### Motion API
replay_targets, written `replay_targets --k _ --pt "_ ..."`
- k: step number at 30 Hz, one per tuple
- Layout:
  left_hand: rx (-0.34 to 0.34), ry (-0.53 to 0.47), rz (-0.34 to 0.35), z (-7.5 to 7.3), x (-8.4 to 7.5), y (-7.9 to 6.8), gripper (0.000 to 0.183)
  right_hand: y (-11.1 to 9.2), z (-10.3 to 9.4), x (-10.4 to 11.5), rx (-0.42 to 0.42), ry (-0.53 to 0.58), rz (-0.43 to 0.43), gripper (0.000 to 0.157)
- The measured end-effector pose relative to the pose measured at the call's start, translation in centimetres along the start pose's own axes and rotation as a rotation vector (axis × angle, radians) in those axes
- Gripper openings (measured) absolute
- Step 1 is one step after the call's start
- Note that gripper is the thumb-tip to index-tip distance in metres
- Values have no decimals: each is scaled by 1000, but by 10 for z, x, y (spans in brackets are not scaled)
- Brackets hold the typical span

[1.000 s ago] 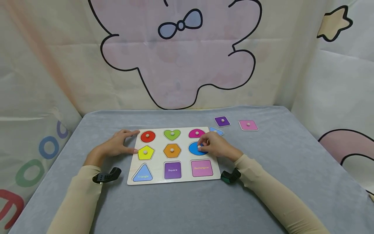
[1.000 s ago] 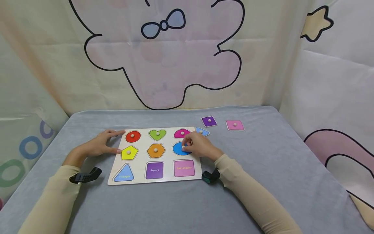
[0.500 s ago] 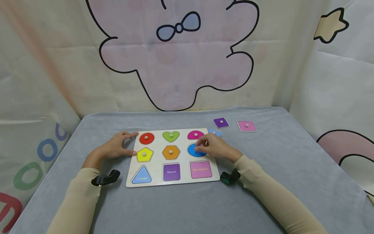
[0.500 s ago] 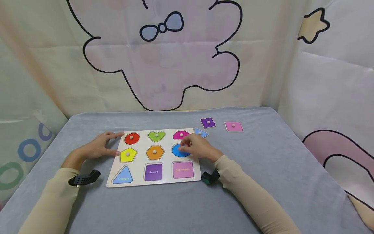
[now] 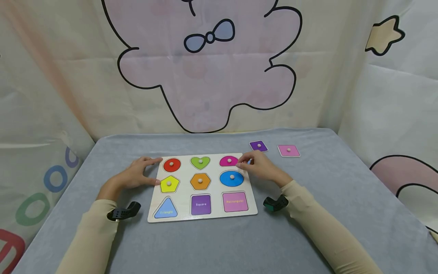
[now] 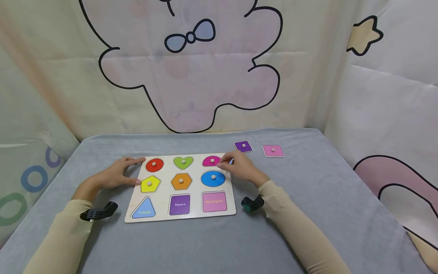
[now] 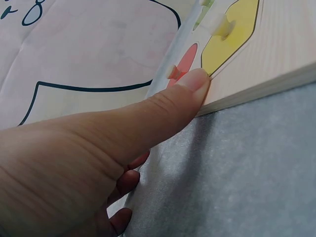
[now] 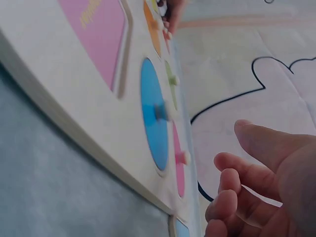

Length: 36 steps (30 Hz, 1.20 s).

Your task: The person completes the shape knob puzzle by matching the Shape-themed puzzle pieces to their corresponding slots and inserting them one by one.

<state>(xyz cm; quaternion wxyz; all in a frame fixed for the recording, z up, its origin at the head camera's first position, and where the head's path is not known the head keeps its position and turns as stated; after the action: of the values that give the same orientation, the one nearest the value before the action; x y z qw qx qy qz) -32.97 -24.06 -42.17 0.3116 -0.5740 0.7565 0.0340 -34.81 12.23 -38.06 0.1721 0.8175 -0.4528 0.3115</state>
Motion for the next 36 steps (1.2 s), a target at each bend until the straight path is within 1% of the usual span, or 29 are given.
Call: replay_targets --k 7,10,13,21,24,28,36 --pt "3 4 -15 2 2 2 95 -6 -28 -21 -77 -6 60 22" --pt "1 3 -23 3 3 2 94 -5 -33 -30 -90 -22 84 23" --pt "2 2 -30 3 5 2 95 -4 -33 -38 -80 -22 102 24" --pt "-1 2 -32 1 4 4 95 -2 -23 -59 24 14 169 35" --pt "-2 0 -30 1 5 4 95 -1 -19 -60 45 16 161 39" --pt "-2 -2 -25 2 6 4 94 2 -17 -59 43 12 145 40" --pt "-3 -5 -29 1 6 3 94 3 -17 -59 16 -45 149 32"
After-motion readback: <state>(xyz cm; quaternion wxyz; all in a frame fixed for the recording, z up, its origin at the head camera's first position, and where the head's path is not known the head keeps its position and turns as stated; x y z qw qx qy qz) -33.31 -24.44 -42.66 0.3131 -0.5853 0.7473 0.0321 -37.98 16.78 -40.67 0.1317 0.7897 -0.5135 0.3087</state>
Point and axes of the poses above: each hand's wrist, its own y-axis towards the middle knuckle, its own z-axis out of the palm, x = y × z, the point moved 10 cm from there along y, towards the middle knuckle, and after that the axes turned 8 degrees about x, right-handed, at the moved point
